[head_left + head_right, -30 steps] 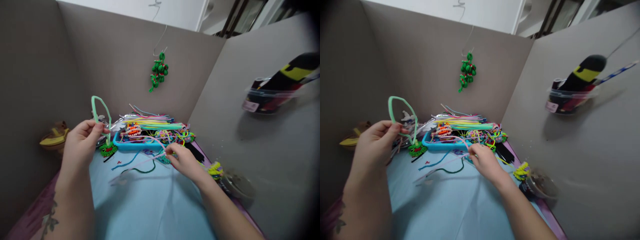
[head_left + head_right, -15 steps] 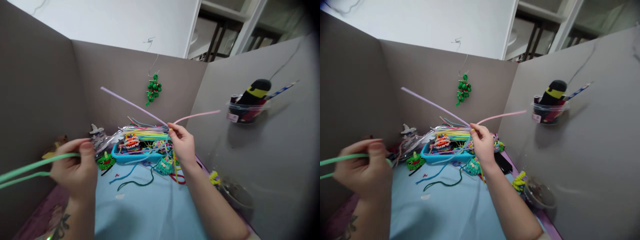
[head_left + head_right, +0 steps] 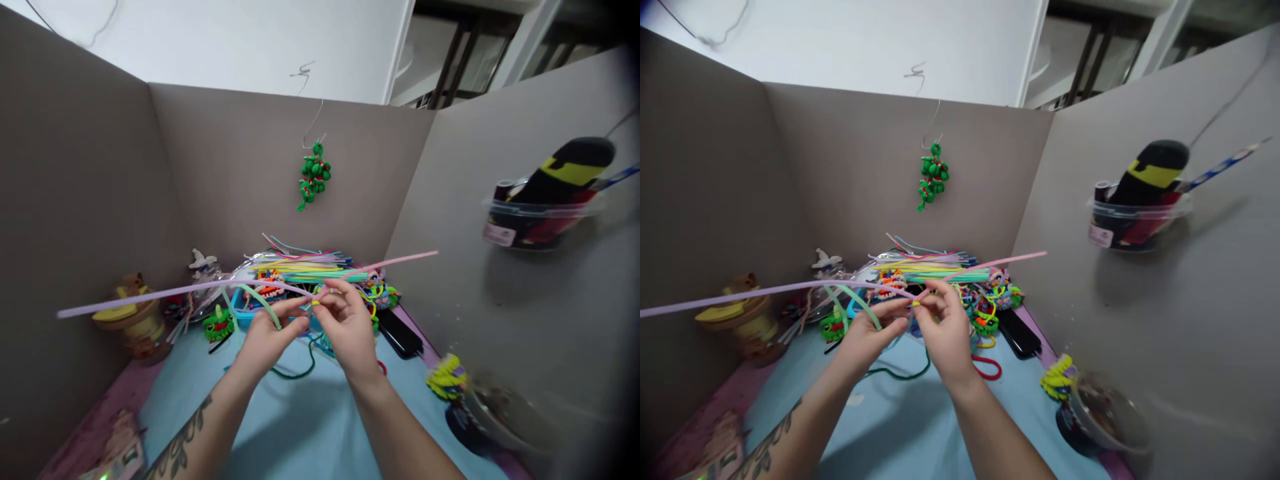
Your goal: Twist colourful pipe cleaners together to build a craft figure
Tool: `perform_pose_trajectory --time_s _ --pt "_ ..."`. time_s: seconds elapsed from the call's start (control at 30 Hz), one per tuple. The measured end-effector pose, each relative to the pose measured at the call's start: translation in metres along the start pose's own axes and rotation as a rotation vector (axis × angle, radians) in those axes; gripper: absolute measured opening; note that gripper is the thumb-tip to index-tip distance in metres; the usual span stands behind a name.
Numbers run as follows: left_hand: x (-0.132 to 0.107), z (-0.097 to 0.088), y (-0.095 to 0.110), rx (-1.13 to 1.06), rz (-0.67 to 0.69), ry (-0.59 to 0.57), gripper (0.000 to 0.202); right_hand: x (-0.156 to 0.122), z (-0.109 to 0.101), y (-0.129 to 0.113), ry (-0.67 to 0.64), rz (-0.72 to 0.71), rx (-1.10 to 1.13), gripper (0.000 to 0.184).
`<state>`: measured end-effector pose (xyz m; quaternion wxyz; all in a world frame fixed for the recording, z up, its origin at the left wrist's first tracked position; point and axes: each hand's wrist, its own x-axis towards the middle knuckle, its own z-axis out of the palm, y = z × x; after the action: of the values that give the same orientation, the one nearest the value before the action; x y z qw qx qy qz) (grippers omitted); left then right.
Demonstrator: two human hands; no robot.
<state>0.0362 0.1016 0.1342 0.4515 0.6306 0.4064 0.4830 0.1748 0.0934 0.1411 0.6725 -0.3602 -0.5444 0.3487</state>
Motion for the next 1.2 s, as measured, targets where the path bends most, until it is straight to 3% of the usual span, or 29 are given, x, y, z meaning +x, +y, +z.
perform_pose_trajectory --time_s 0.23,0.57,0.7,0.93,1.03,1.2 --pt "0.005 0.008 -0.007 -0.034 0.001 0.018 0.028 -0.001 -0.002 0.013 -0.016 0.107 -0.08 0.035" --pt "0.008 0.007 -0.012 0.013 -0.064 0.078 0.022 0.002 -0.012 0.018 -0.187 0.039 -0.347 0.017" --pt "0.009 0.007 -0.011 0.086 -0.024 0.097 0.02 0.003 -0.018 0.017 -0.258 -0.044 -0.49 0.014" --pt "0.012 0.007 -0.014 0.313 0.1 0.08 0.021 0.003 -0.016 0.019 -0.269 -0.257 -0.771 0.019" --pt "0.016 0.002 -0.016 0.431 0.151 0.1 0.021 0.004 -0.016 0.02 -0.299 -0.257 -0.808 0.02" --pt "0.018 -0.021 -0.011 0.499 0.155 0.251 0.023 0.012 -0.026 0.026 -0.277 -0.223 -0.779 0.019"
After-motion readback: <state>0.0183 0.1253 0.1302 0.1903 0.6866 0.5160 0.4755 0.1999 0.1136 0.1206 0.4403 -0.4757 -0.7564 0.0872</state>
